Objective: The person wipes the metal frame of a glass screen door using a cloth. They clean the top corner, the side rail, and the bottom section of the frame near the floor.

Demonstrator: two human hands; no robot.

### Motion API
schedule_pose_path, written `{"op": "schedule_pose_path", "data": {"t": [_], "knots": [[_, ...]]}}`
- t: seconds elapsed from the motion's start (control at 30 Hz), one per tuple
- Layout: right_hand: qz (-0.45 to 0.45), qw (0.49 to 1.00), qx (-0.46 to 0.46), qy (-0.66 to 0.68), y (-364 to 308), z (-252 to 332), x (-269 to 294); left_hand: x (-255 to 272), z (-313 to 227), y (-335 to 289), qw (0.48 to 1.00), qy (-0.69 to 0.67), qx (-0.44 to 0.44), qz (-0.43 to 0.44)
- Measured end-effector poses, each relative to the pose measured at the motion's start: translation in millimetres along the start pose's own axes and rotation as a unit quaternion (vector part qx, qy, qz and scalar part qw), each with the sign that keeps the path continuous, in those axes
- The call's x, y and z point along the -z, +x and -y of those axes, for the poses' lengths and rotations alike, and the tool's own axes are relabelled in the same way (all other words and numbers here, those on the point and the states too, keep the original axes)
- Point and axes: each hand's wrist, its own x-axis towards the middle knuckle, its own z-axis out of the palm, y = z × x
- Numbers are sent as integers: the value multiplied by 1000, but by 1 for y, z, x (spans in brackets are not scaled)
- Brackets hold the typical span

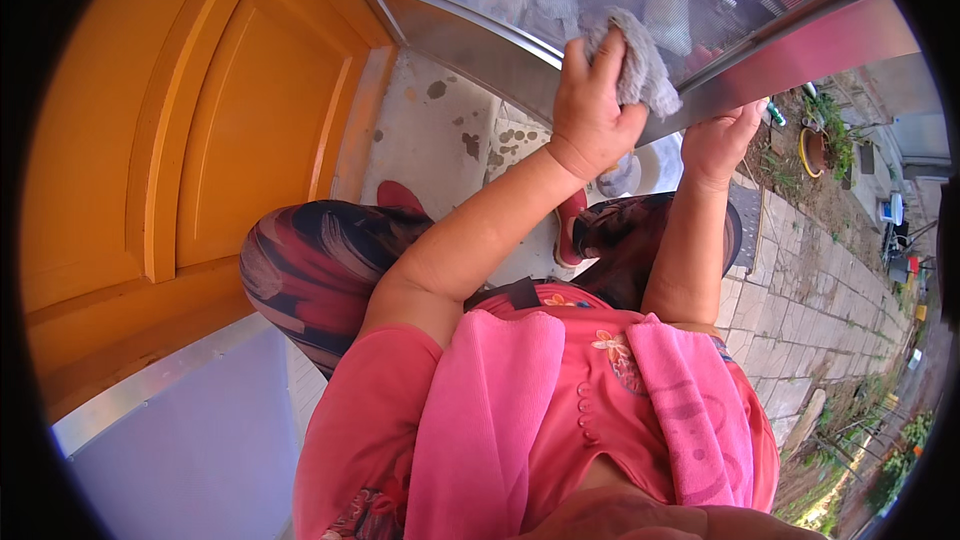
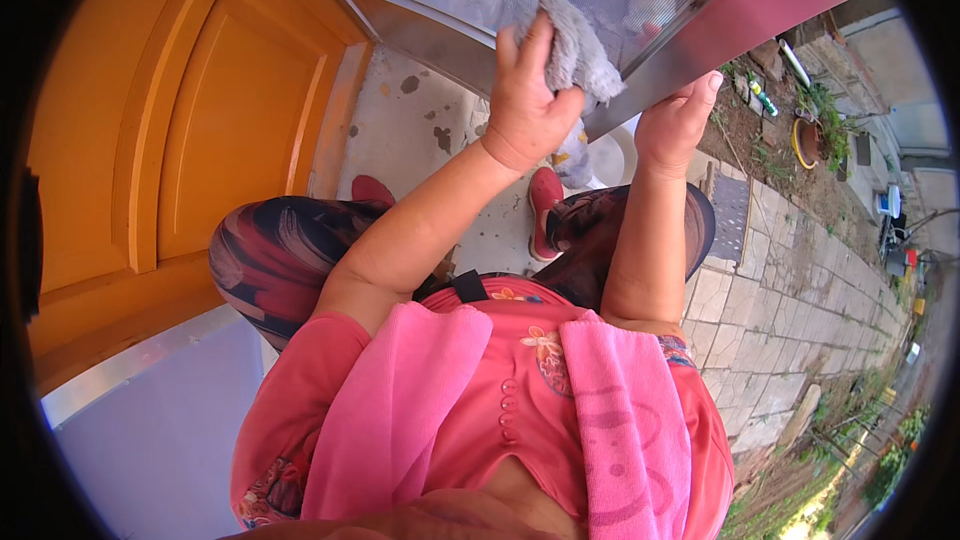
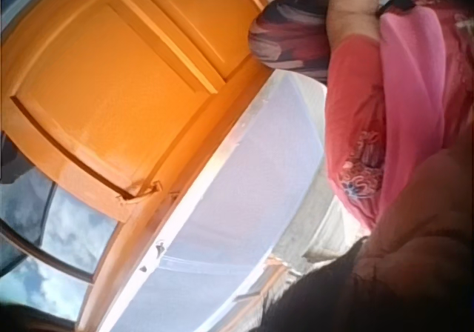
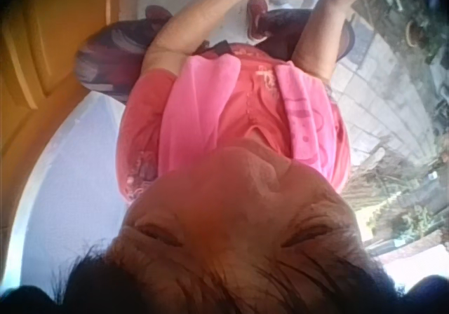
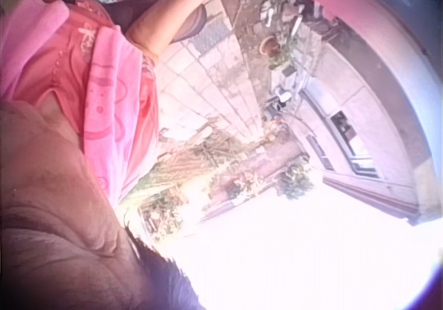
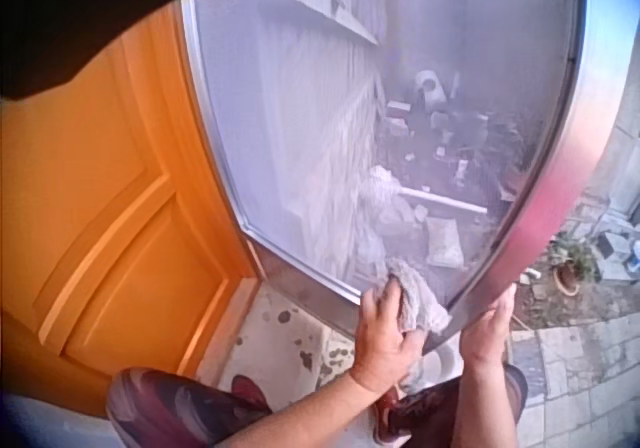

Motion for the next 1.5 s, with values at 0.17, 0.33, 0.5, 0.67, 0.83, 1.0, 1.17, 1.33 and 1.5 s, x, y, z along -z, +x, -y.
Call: {"op": "schedule_pose_path", "data": {"t": [0.17, 0.33, 0.5, 0.67, 0.83, 1.0, 1.17, 1.33, 1.5], "knots": [[-23, 987, -113, -109, -16, -30, 32, 25, 32, 34, 935, -320, 142, -51], [-162, 946, -277, -55, -100, -50, 51, 64, 0, 60, 813, -514, 251, -109], [-34, 888, -451, 86, -148, -52, 18, 64, 12, 57, 713, -636, 287, -65], [53, 896, -368, 243, -109, -39, -36, 45, 28, 33, 680, -621, 385, -50], [48, 953, -273, 123, -95, -51, -51, 31, 11, 11, 805, -469, 363, 0], [100, 969, -109, -197, -101, -58, -30, 26, 24, -9, 757, -485, 432, 69], [236, 821, 124, -505, -74, -13, -7, 36, 69, -21, 684, -551, 478, 14], [-42, 891, 307, -330, -44, 30, 21, 43, 73, 3, 683, -578, 446, -32], [18, 941, 137, -309, -22, 52, 10, 17, 93, -1, 575, -696, 430, 21]]}}
